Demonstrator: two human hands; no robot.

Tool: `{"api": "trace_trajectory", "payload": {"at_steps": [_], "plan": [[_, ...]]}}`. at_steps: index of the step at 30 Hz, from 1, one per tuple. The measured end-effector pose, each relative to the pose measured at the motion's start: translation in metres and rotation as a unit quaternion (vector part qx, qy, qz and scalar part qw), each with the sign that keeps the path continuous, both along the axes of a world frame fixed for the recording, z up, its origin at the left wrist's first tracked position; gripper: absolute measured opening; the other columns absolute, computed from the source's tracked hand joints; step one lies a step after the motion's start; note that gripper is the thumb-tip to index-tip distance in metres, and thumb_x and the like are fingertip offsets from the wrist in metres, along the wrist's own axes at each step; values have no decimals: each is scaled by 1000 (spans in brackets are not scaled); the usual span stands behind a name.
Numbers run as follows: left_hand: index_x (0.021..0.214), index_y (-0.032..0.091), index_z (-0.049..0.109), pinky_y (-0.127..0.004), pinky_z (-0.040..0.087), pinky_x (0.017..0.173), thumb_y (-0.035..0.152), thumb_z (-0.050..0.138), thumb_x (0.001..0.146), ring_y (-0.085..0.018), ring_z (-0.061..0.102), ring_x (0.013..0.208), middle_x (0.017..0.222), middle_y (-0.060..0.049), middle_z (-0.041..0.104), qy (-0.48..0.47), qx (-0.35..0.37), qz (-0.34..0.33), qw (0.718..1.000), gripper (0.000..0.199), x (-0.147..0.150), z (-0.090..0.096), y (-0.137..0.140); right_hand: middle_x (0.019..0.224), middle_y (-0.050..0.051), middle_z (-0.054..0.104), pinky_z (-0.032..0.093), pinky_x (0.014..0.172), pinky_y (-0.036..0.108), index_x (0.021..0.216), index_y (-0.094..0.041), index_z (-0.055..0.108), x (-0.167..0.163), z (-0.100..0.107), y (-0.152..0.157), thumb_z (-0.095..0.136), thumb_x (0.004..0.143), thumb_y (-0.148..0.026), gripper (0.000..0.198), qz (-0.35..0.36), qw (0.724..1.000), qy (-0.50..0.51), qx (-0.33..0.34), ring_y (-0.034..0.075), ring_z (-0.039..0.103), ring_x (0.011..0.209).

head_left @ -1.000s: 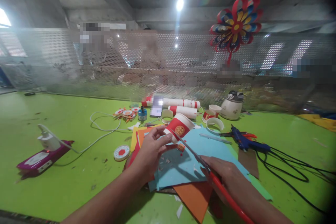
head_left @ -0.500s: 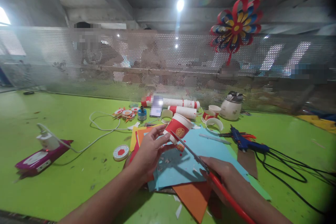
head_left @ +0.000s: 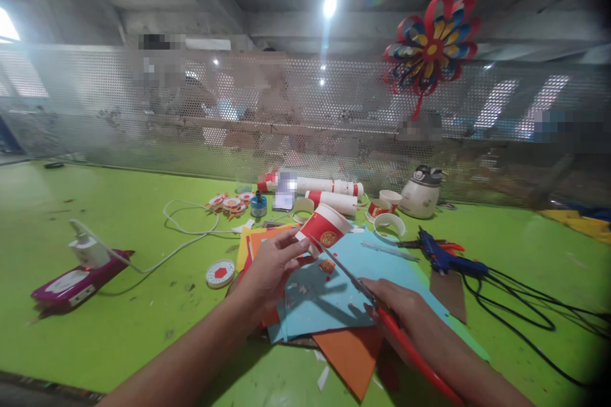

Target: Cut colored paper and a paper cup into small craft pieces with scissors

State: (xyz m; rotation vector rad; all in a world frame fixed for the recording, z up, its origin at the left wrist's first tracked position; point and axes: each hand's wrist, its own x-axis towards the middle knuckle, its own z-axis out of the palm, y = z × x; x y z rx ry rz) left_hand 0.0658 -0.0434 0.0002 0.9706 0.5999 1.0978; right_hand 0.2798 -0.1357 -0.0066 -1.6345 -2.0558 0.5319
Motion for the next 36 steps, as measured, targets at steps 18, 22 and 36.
{"api": "trace_trajectory", "payload": {"at_steps": [18,22,36], "plan": [[101,12,68,-32,52,73,25,69,75,-21,67,79,94,-14,71,-10,-1,-7,1000,30,5,5,-11,101,4,75,52,76,35,120,-29,63,0,-4,3,52,83,-24,38,10,1000,11,17,28,69,87],[103,10,66,-30,51,72,22,70,74,-20,67,78,95,-15,71,-3,-1,9,1000,32,5,3,-10,105,3,74,53,68,32,120,-31,62,0,-3,2,50,83,-23,40,4,1000,2,8,29,68,92],[119,11,53,-40,52,77,26,73,71,-24,67,79,97,-15,69,47,40,55,997,55,5,-4,-2,106,6,74,52,79,36,122,-27,62,1,-4,5,50,85,-25,39,18,999,36,6,30,66,96]]}}
